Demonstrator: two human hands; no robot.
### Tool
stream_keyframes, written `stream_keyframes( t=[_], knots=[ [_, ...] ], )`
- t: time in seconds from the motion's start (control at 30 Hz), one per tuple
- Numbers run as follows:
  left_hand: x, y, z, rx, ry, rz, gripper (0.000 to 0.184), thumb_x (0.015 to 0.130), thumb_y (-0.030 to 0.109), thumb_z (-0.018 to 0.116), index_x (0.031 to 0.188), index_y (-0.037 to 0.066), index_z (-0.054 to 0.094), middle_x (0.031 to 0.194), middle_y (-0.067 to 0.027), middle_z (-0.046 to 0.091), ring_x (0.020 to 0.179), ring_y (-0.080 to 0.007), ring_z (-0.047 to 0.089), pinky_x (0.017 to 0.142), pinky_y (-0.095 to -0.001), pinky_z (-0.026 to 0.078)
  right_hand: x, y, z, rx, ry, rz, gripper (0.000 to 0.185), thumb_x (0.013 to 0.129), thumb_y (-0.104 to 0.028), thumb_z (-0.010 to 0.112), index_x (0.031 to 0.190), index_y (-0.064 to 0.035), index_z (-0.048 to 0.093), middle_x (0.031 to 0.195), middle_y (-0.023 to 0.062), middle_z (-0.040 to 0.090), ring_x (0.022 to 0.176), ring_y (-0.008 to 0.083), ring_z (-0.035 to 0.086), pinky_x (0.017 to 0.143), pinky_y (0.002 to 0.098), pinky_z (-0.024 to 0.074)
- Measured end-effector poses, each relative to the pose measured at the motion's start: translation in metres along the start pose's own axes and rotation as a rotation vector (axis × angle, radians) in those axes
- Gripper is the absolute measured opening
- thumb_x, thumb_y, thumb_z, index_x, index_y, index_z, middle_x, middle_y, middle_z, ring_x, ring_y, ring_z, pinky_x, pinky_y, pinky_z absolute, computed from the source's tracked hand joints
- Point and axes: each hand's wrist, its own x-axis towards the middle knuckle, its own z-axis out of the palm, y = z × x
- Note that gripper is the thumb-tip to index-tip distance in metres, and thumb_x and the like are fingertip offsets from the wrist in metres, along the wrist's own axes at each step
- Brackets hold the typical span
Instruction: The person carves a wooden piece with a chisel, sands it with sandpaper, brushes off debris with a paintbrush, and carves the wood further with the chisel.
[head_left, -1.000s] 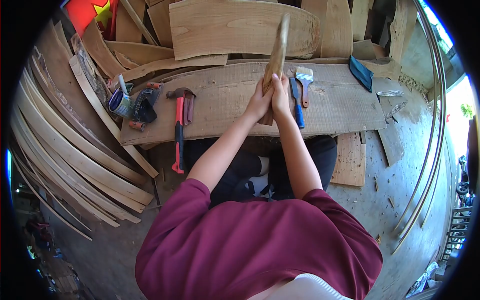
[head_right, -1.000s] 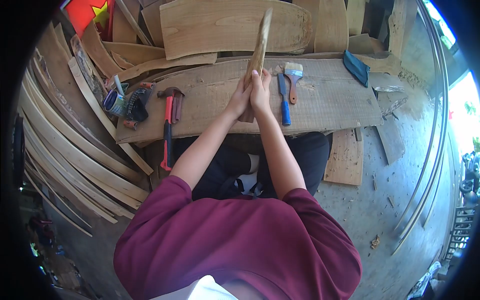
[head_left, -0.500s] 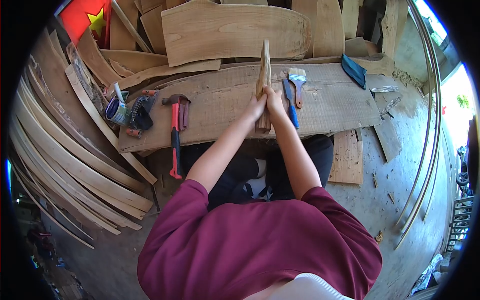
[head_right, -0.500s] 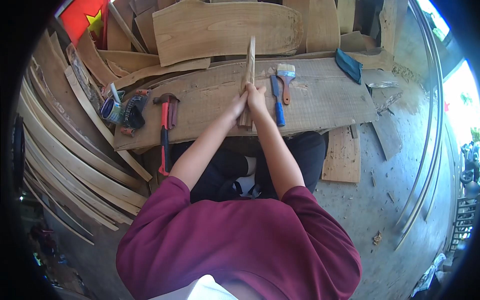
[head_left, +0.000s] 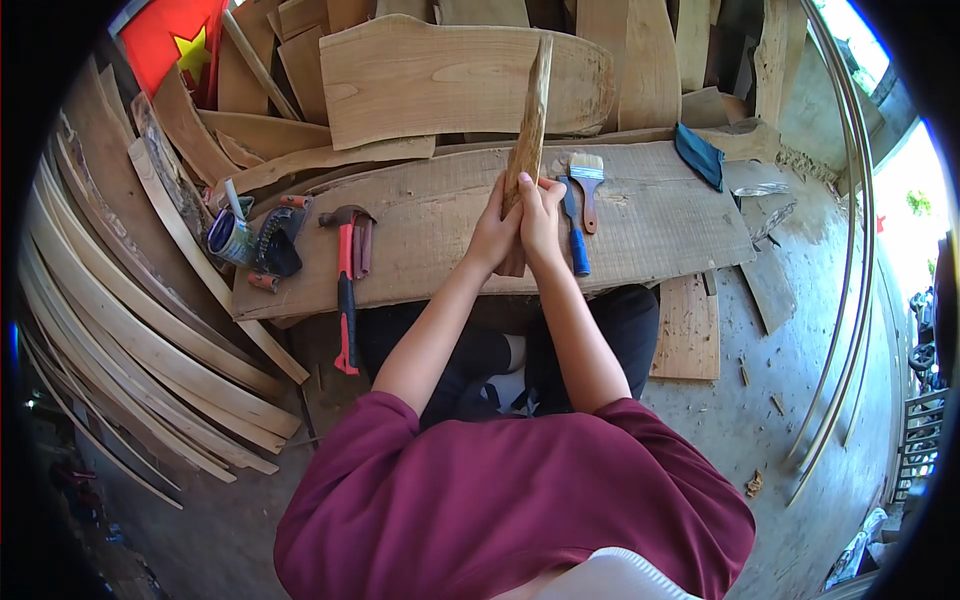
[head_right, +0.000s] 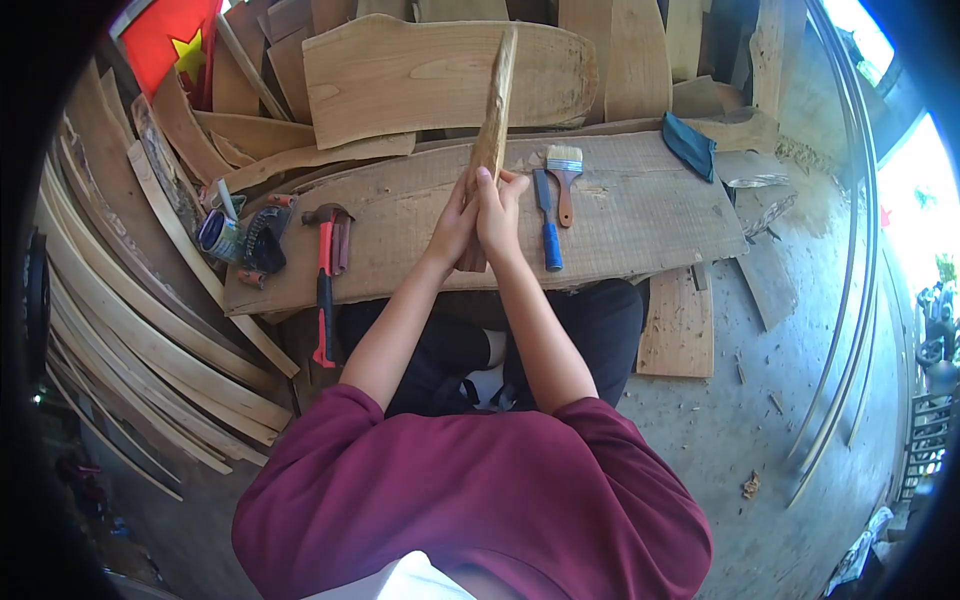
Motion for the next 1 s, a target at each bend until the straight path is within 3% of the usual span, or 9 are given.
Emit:
stream_keyframes(
  t=[0.1,0.13,0.2,0.23,0.3,0.57,0.63,0.8,1.0],
  knots=[
    [-0.006,-0.013,0.004,0.077,0.057,0.055,0.07,0.096,0.037,0.051,0.149,0.007,0.016,0.136,-0.0163,0.046,0.122,-0.0243,0.049,0.099,-0.0318,0.04,-0.001,0.016,-0.002,0.17,-0.081,-0.182,0.053,0.088,-0.037,0.059,0.111,0.0045,0.036,0.106,0.0247,0.054,0.098,0.0255,0.055,0.085,0.0344,0.0454],
    [-0.006,-0.02,0.005,0.078,0.059,0.052,0.07,0.096,0.037,0.051,0.149,0.007,0.016,0.136,-0.0163,0.046,0.122,-0.0243,0.049,0.099,-0.0318,0.04,0.007,0.026,-0.006,0.092,-0.105,0.045,0.052,0.089,-0.037,0.059,0.111,0.004,0.036,0.107,0.0244,0.054,0.098,0.0251,0.055,0.086,0.0344,0.0451],
    [-0.002,-0.028,0.005,-0.11,0.11,-0.51,0.077,0.095,0.041,0.051,0.149,0.005,0.01,0.136,-0.0203,0.047,0.122,-0.028,0.049,0.098,-0.0322,0.041,0.012,0.029,-0.007,-0.024,-0.064,0.527,0.051,0.089,-0.037,0.059,0.111,0.0026,0.036,0.11,0.0221,0.053,0.098,0.0232,0.054,0.088,0.0336,0.0433],
    [-0.004,-0.03,0.004,-0.11,0.112,-0.508,0.077,0.095,0.041,0.051,0.149,0.005,0.01,0.136,-0.0203,0.047,0.122,-0.028,0.049,0.098,-0.0322,0.041,0.009,0.03,-0.007,-0.024,-0.067,0.526,0.051,0.089,-0.037,0.059,0.111,0.0026,0.036,0.11,0.0221,0.053,0.098,0.0232,0.054,0.088,0.0336,0.0433],
    [-0.009,-0.033,0.001,0.107,0.12,-0.23,0.08,0.094,0.042,0.052,0.149,0.003,0.009,0.128,-0.0238,0.052,0.118,-0.0301,0.053,0.096,-0.0341,0.042,-0.001,0.03,-0.008,0.11,-0.119,0.243,0.055,0.087,-0.04,0.061,0.113,0.0019,0.036,0.109,0.0204,0.051,0.097,0.0231,0.054,0.089,0.0338,0.043],
    [-0.068,0.029,0.011,0.491,0.092,-0.233,0.085,0.083,0.034,0.069,0.146,0.0,0.023,0.127,-0.0273,0.05,0.116,-0.0346,0.052,0.093,-0.0351,0.043,-0.033,0.0,-0.03,0.592,-0.386,0.489,0.071,0.087,-0.053,0.054,0.134,-0.0018,0.043,0.126,0.0181,0.055,0.112,0.0273,0.057,0.097,0.0387,0.0437],
    [-0.085,0.017,0.013,0.748,0.215,0.143,0.091,0.079,0.029,0.074,0.147,0.001,0.02,0.117,-0.0236,0.055,0.107,-0.0348,0.055,0.09,-0.0374,0.044,-0.038,-0.009,-0.036,0.578,-0.359,0.389,0.068,0.089,-0.053,0.051,0.135,-0.0026,0.042,0.125,0.0169,0.055,0.11,0.028,0.057,0.098,0.039,0.0432],
    [-0.1,0.016,0.004,0.594,0.181,0.423,0.101,0.073,0.036,0.078,0.148,0.002,0.018,0.107,-0.0213,0.055,0.096,-0.0351,0.055,0.086,-0.0428,0.044,-0.004,-0.042,-0.072,0.723,-0.281,0.166,0.085,0.085,-0.071,0.037,0.132,0.0004,0.046,0.127,0.0162,0.055,0.117,0.0316,0.051,0.1,0.0432,0.0389],
    [-0.101,0.026,-0.033,0.698,0.002,0.481,0.103,0.069,0.037,0.081,0.147,0.003,0.023,0.112,-0.0191,0.055,0.103,-0.0344,0.054,0.09,-0.0413,0.044,0.014,-0.121,-0.101,0.864,-0.371,-0.028,0.079,0.088,-0.064,0.039,0.129,0.0042,0.046,0.125,0.0227,0.054,0.113,0.0356,0.053,0.103,0.046,0.037]
  ],
)
